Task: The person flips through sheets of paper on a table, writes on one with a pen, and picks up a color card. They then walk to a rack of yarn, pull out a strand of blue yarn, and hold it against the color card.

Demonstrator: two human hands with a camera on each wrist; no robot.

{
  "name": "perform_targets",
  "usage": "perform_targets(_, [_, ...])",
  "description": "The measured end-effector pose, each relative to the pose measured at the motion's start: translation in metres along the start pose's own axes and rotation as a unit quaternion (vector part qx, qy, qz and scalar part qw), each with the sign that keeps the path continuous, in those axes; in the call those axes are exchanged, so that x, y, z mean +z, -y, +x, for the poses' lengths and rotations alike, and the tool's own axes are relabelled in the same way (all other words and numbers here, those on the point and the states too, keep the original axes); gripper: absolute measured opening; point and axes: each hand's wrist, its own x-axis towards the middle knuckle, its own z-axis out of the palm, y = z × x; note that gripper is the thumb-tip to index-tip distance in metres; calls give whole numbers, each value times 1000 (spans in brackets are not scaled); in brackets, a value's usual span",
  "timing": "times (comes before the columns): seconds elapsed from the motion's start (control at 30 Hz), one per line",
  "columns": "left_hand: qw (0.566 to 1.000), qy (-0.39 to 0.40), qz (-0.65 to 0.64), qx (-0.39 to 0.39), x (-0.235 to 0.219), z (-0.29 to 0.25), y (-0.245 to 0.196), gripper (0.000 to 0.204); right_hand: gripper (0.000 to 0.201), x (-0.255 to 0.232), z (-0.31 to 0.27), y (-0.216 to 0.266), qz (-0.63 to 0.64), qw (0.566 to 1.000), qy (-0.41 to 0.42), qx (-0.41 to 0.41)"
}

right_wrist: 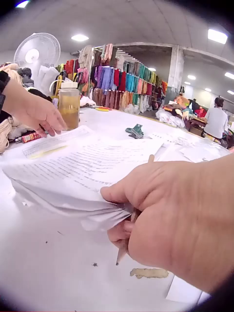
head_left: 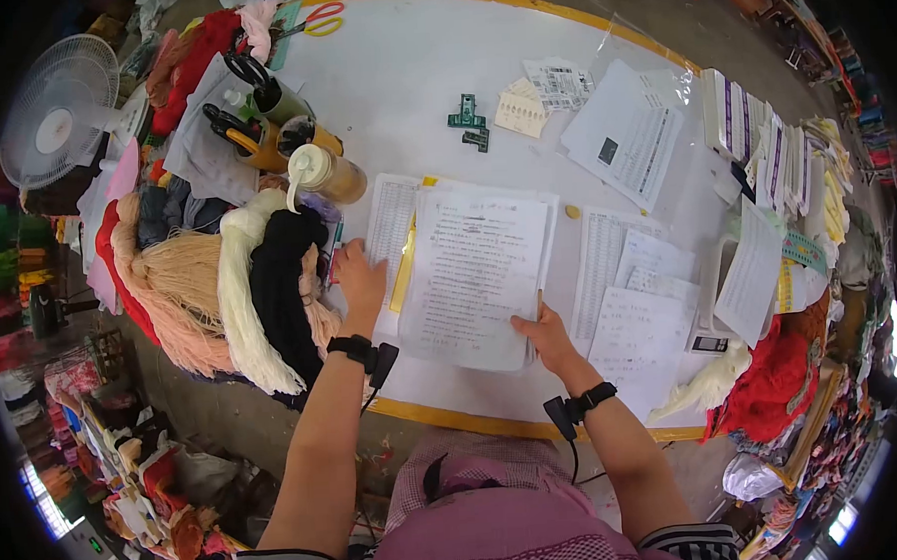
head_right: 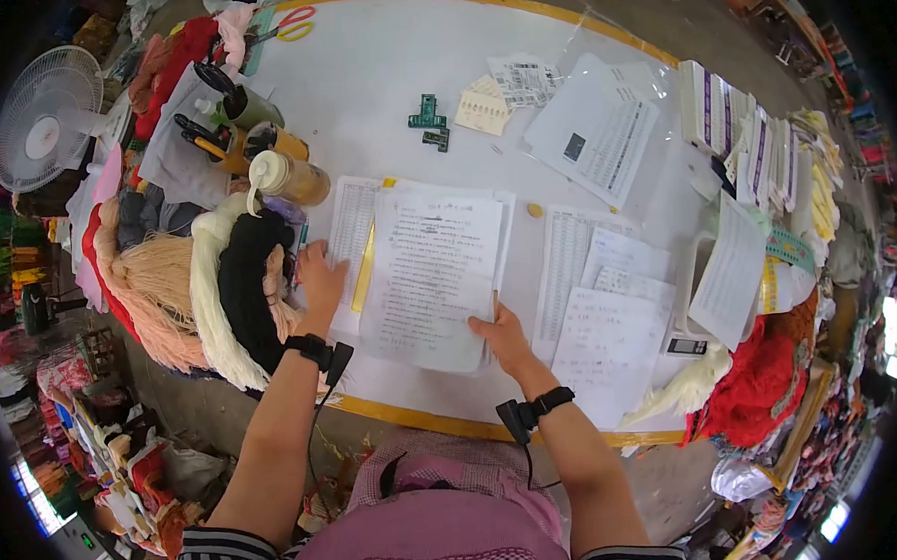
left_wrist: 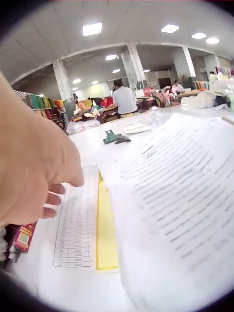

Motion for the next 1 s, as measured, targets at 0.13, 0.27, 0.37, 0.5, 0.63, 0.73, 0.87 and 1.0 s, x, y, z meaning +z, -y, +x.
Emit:
perform_targets(0.13, [989, 104, -26, -101, 1, -1, 8, 53, 43, 0, -2, 1, -1, 1000, -16, 6])
perform_targets(0.27, [973, 166, -86, -137, 3, -11, 18, 39, 43, -3, 1, -1, 41, 999, -14, -12])
perform_targets(0.37, [956, 136, -164, -204, 5, -20, 20, 34, 43, -4, 2, 3, 26, 999, -27, -7])
perform_targets(0.5, [989, -71, 87, -94, -5, -28, 2, 40, 45, -2, 6, 9, 7, 1000, -25, -1])
perform_targets(0.63, [999, -26, -22, 15, -6, -20, -22, 41, 45, -6, 7, 2, 1, 1000, -23, 2])
perform_targets(0.73, [987, 94, -36, -129, 12, -18, -33, 28, 45, -7, 9, 3, -1, 999, -37, -15])
perform_targets(0.87, [976, 106, -107, -155, 9, -14, -32, 25, 45, -10, 0, 10, -17, 999, -45, -12])
perform_targets(1.0, [951, 19, -242, -193, 11, -8, -7, 19, 45, -18, -3, 10, -17, 999, 16, -24])
